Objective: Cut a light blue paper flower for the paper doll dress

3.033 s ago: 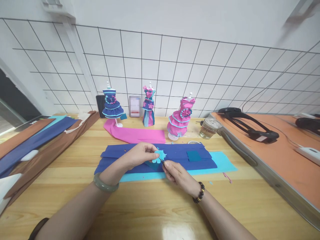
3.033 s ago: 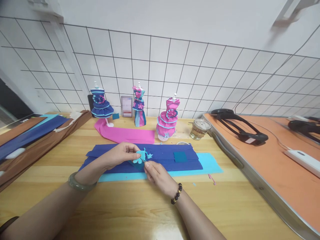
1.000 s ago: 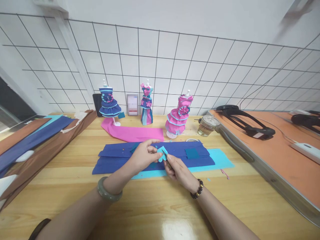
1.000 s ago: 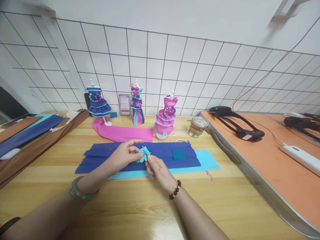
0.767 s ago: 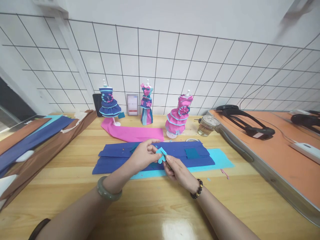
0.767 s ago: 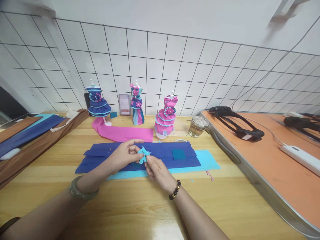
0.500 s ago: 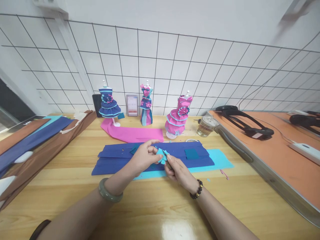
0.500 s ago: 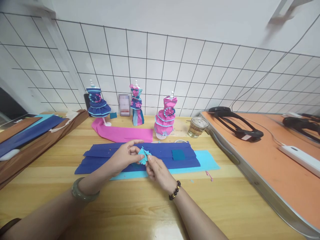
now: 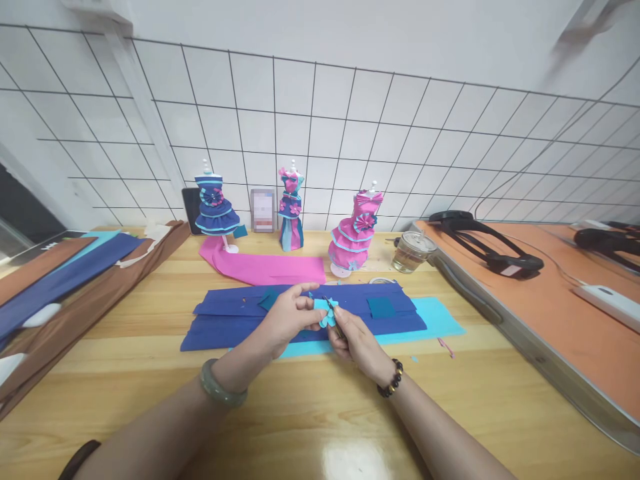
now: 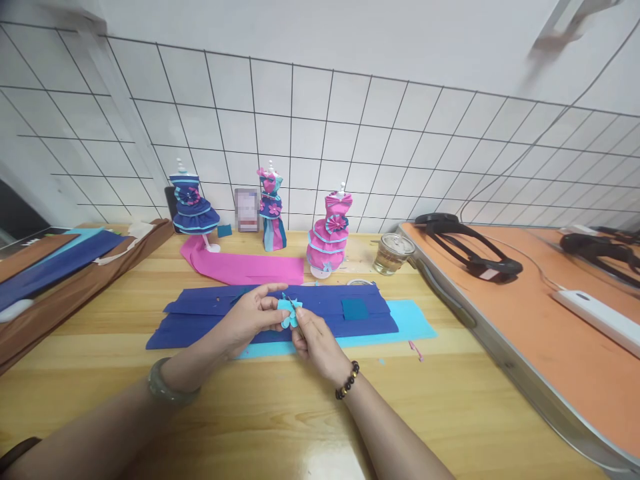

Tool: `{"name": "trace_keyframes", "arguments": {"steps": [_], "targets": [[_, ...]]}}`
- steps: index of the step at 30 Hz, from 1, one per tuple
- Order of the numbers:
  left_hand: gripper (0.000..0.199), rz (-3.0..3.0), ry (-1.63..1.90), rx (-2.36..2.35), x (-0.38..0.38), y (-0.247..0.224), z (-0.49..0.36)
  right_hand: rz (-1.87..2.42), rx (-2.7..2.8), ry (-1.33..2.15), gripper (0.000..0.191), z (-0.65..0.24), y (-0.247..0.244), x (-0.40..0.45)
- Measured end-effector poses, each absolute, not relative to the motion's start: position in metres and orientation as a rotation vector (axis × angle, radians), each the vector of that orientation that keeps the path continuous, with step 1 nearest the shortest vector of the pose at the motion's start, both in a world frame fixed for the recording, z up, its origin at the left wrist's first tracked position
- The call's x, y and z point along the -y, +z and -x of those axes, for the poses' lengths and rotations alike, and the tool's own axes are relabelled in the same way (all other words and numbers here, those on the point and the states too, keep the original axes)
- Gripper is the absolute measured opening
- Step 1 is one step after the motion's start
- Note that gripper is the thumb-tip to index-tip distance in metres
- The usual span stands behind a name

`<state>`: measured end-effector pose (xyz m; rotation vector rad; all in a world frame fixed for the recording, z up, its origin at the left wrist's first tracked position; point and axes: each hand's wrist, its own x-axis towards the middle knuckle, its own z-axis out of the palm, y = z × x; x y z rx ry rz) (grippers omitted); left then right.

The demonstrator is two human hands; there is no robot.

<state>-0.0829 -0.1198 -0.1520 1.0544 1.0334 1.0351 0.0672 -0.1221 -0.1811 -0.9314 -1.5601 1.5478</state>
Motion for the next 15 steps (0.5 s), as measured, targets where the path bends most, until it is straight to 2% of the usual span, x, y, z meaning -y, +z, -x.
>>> {"name": "trace_keyframes", "arguments": {"steps": [15], "targets": [[0.054,-1.064,1.091,-1.003,0.1173,-0.1532,0.0840,0.958,1.599,1.495,0.045,-0.0666,-0.1790,0.1229]]}}
